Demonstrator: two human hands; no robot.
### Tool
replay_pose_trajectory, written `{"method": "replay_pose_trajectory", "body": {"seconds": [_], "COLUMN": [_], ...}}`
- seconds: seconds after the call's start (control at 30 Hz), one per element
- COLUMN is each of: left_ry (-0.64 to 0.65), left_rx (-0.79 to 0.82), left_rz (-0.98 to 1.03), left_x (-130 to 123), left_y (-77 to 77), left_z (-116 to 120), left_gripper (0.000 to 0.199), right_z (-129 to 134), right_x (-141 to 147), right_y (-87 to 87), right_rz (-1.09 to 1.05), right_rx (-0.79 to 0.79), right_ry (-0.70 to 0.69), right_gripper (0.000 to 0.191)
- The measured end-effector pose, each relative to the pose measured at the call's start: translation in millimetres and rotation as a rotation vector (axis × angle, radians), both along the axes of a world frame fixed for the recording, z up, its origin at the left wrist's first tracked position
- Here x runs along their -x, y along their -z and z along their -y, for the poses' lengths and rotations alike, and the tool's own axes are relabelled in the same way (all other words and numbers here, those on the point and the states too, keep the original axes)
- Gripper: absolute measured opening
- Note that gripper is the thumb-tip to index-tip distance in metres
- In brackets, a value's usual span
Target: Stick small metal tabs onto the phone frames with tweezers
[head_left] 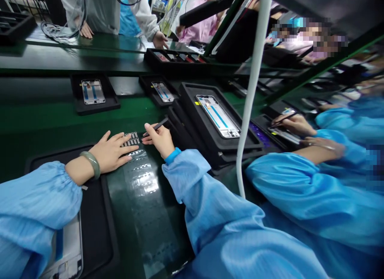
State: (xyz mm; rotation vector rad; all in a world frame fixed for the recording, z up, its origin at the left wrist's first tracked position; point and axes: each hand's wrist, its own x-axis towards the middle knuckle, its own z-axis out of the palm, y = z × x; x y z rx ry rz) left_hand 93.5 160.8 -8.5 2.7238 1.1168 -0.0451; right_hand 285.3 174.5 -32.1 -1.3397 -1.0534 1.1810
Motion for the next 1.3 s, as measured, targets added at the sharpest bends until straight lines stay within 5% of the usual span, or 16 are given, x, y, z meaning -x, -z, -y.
{"method": "replay_pose_trajectory", "body": {"seconds": [0.43, 0.63, 0.77, 1.07, 1.2, 1.3], "left_ry": [-0.046, -0.083, -0.174, -0.396, -0.486, -0.486], "left_rx": [-0.010, 0.033, 0.052, 0.255, 0.295, 0.147], "left_rz": [0.021, 0.133, 0.294, 0.620, 0.554, 0.414], "left_x": [-4.1, -7.2, -0.1, 45.8, 83.7, 124.6], "left_y": [5.1, 4.5, -12.7, -52.4, -50.3, -33.7], "left_z": [11.6, 14.2, 21.2, 68.2, 84.8, 89.0], "left_gripper": [0.040, 0.039, 0.046, 0.029, 0.035, 0.053], "right_z": [-6.1, -1.4, 14.9, 57.3, 63.5, 61.4], "right_x": [2.9, 0.9, 11.3, 70.6, 86.8, 97.5], "right_y": [4.4, -14.3, -34.1, -66.7, -76.5, -78.5], "right_rz": [-0.011, -0.162, -0.353, -0.271, -0.306, -0.409], "right_rx": [0.063, 0.104, 0.084, -0.005, -0.003, 0.049], "right_ry": [0.029, 0.011, -0.035, -0.320, -0.395, -0.433], "right_gripper": [0.023, 0.017, 0.020, 0.028, 0.026, 0.025]}}
